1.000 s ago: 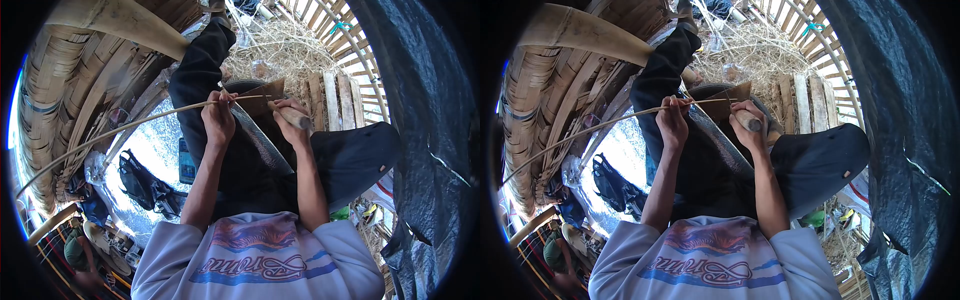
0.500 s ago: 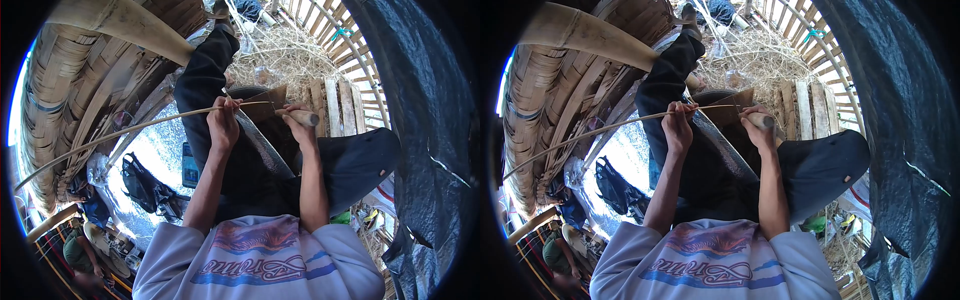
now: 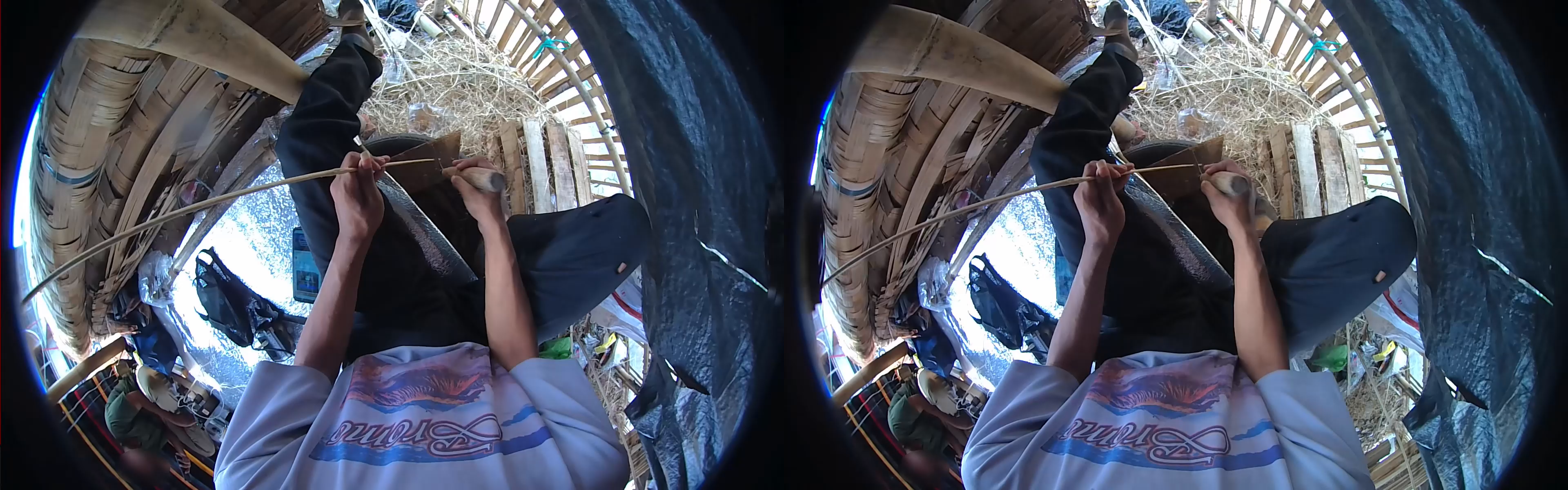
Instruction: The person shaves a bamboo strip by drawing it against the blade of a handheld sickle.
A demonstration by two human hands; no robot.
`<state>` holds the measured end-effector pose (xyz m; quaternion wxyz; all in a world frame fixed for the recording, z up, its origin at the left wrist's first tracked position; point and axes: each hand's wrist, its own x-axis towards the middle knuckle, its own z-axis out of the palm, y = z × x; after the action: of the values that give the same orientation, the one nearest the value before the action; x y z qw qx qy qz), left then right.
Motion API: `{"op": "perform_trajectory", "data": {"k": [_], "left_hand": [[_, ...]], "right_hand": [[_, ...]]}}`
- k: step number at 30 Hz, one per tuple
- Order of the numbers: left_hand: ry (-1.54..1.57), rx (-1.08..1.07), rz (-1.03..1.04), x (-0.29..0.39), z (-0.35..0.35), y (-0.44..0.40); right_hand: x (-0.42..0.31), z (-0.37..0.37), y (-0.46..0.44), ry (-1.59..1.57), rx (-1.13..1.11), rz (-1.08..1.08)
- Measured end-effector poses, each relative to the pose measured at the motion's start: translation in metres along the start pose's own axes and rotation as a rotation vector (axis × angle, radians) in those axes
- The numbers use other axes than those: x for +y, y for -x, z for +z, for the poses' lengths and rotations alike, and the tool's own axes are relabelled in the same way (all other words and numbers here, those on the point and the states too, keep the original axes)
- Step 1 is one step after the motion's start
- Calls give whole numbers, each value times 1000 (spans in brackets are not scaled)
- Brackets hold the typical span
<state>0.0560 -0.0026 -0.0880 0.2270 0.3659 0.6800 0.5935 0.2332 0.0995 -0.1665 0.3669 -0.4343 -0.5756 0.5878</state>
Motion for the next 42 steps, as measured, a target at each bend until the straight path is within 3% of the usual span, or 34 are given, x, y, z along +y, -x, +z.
{"op": "perform_trajectory", "data": {"k": [1,7,9,10,13,17,19,21,23,29,33,36,42], "left_hand": [[5,-6,0,-1,2,3],[-55,-10,43,2,-3,3],[-21,-13,57,-2,1,1],[-25,-17,42,-2,1,0],[-46,-10,7,-3,-5,2],[-32,23,59,-7,3,-5],[-12,78,105,-8,6,-11],[-13,120,-4,-8,5,-13],[4,146,10,-11,6,-21],[-13,110,-42,-10,12,-38],[47,99,-56,-11,19,-46],[84,28,-123,-20,20,-51],[145,-2,-184,-17,25,-50]], "right_hand": [[5,-1,1,103,-36,-17],[4,4,8,-40,-20,-84],[15,4,0,186,-44,-8],[14,1,-2,117,-64,103],[1,0,0,-144,-50,33],[27,8,1,262,10,28],[20,6,-4,249,8,20],[14,8,-1,227,109,127],[10,9,-2,140,121,31],[-90,1,18,-71,19,-66],[-130,-16,25,-406,125,130],[-138,-29,30,-445,193,173],[-149,-48,39,-300,238,34]]}}
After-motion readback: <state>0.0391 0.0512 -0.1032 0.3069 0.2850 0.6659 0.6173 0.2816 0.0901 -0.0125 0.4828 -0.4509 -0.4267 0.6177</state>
